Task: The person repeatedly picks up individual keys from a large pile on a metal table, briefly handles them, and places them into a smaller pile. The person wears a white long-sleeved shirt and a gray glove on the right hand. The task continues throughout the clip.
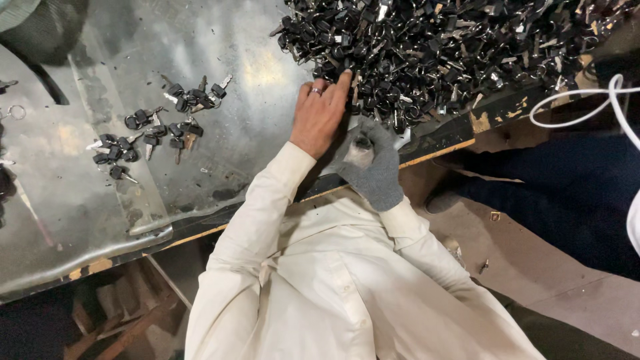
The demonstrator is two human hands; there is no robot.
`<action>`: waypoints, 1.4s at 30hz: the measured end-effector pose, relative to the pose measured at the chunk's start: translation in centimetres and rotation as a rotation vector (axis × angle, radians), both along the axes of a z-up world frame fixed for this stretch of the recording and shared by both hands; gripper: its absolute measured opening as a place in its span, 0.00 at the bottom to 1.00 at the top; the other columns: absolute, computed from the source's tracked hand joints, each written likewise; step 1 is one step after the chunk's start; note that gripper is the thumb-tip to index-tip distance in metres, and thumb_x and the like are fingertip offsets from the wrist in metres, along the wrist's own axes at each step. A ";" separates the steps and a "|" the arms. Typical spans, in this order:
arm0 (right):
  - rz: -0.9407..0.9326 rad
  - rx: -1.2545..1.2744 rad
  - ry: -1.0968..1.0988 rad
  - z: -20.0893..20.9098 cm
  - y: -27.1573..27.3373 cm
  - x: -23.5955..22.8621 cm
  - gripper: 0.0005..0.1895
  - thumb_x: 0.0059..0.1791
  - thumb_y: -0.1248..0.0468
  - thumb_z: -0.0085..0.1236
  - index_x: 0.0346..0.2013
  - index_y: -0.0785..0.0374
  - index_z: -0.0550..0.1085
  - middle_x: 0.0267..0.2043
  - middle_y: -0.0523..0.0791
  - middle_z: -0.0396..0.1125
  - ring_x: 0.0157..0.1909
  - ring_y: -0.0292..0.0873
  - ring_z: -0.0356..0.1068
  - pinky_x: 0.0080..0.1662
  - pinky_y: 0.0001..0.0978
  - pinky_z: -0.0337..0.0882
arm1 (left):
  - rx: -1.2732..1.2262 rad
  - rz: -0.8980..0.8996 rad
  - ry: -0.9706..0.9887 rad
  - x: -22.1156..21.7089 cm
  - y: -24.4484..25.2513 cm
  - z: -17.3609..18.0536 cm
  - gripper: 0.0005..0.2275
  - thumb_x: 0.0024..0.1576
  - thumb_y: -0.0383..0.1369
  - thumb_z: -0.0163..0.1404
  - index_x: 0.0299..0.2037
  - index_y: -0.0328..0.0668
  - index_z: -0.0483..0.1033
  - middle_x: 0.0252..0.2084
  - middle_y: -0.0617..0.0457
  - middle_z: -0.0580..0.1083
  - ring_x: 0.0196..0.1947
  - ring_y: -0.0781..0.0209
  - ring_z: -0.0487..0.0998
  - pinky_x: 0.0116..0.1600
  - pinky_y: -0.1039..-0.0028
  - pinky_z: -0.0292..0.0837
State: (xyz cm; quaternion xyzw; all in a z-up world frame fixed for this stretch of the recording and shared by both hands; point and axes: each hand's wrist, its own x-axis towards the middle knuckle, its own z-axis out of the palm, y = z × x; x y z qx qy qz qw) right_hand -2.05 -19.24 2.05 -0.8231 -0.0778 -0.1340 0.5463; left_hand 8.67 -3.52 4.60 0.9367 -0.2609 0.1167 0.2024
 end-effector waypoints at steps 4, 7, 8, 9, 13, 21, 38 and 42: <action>0.034 0.066 0.133 1.3 -0.1 0.0 0.37 0.42 0.55 0.75 0.59 0.70 0.68 0.56 0.52 0.70 0.57 0.47 0.72 0.61 0.38 0.74 | -0.229 0.120 0.195 0.2 1.6 0.6 0.19 0.58 0.27 0.56 0.60 0.36 0.70 0.37 0.47 0.75 0.39 0.52 0.74 0.57 0.58 0.59; 0.072 0.044 0.239 2.1 0.2 0.0 0.27 0.40 0.60 0.73 0.50 0.66 0.75 0.48 0.50 0.73 0.50 0.46 0.75 0.54 0.37 0.78 | -0.545 0.142 0.032 -3.9 4.9 2.2 0.08 0.63 0.24 0.55 0.50 0.40 0.76 0.42 0.48 0.76 0.41 0.52 0.75 0.51 0.67 0.63; 0.124 0.036 0.151 2.4 0.4 0.2 0.26 0.41 0.61 0.73 0.50 0.66 0.75 0.51 0.50 0.72 0.53 0.46 0.74 0.56 0.38 0.77 | -0.640 0.168 0.093 -5.5 5.2 2.8 0.06 0.63 0.22 0.54 0.48 0.39 0.79 0.41 0.49 0.77 0.39 0.56 0.75 0.48 0.69 0.67; 0.177 0.029 0.064 2.6 0.6 0.3 0.24 0.42 0.63 0.73 0.50 0.65 0.74 0.54 0.50 0.72 0.55 0.47 0.74 0.58 0.38 0.77 | -0.749 0.110 0.166 -7.4 5.1 3.2 0.06 0.62 0.21 0.53 0.46 0.39 0.79 0.43 0.50 0.78 0.40 0.60 0.78 0.47 0.72 0.73; 0.357 0.156 0.214 3.4 1.0 1.1 0.22 0.42 0.63 0.73 0.47 0.63 0.75 0.47 0.45 0.74 0.47 0.41 0.78 0.51 0.33 0.81 | -0.957 0.005 0.368 -13.0 3.4 3.7 0.10 0.57 0.18 0.53 0.46 0.38 0.82 0.44 0.48 0.76 0.42 0.61 0.79 0.45 0.76 0.78; 0.162 0.176 0.226 6.8 0.4 2.6 0.32 0.42 0.68 0.74 0.57 0.70 0.71 0.53 0.52 0.71 0.51 0.44 0.72 0.54 0.35 0.75 | -1.235 0.097 0.488 -10.6 4.9 1.9 0.09 0.61 0.17 0.55 0.49 0.31 0.80 0.49 0.49 0.75 0.43 0.67 0.75 0.47 0.79 0.70; 0.072 0.316 0.326 7.3 1.1 2.6 0.32 0.42 0.69 0.71 0.59 0.68 0.68 0.46 0.50 0.73 0.43 0.42 0.75 0.46 0.33 0.77 | -1.048 0.116 0.510 -10.2 4.6 2.9 0.07 0.57 0.20 0.59 0.44 0.34 0.80 0.42 0.50 0.77 0.36 0.65 0.77 0.41 0.77 0.73; -0.009 -0.140 0.179 5.9 0.9 3.0 0.26 0.46 0.66 0.68 0.57 0.64 0.71 0.43 0.46 0.77 0.45 0.40 0.79 0.50 0.33 0.79 | -0.444 -0.155 0.558 -9.9 6.2 4.2 0.09 0.47 0.20 0.57 0.37 0.38 0.82 0.36 0.46 0.78 0.33 0.49 0.79 0.42 0.65 0.73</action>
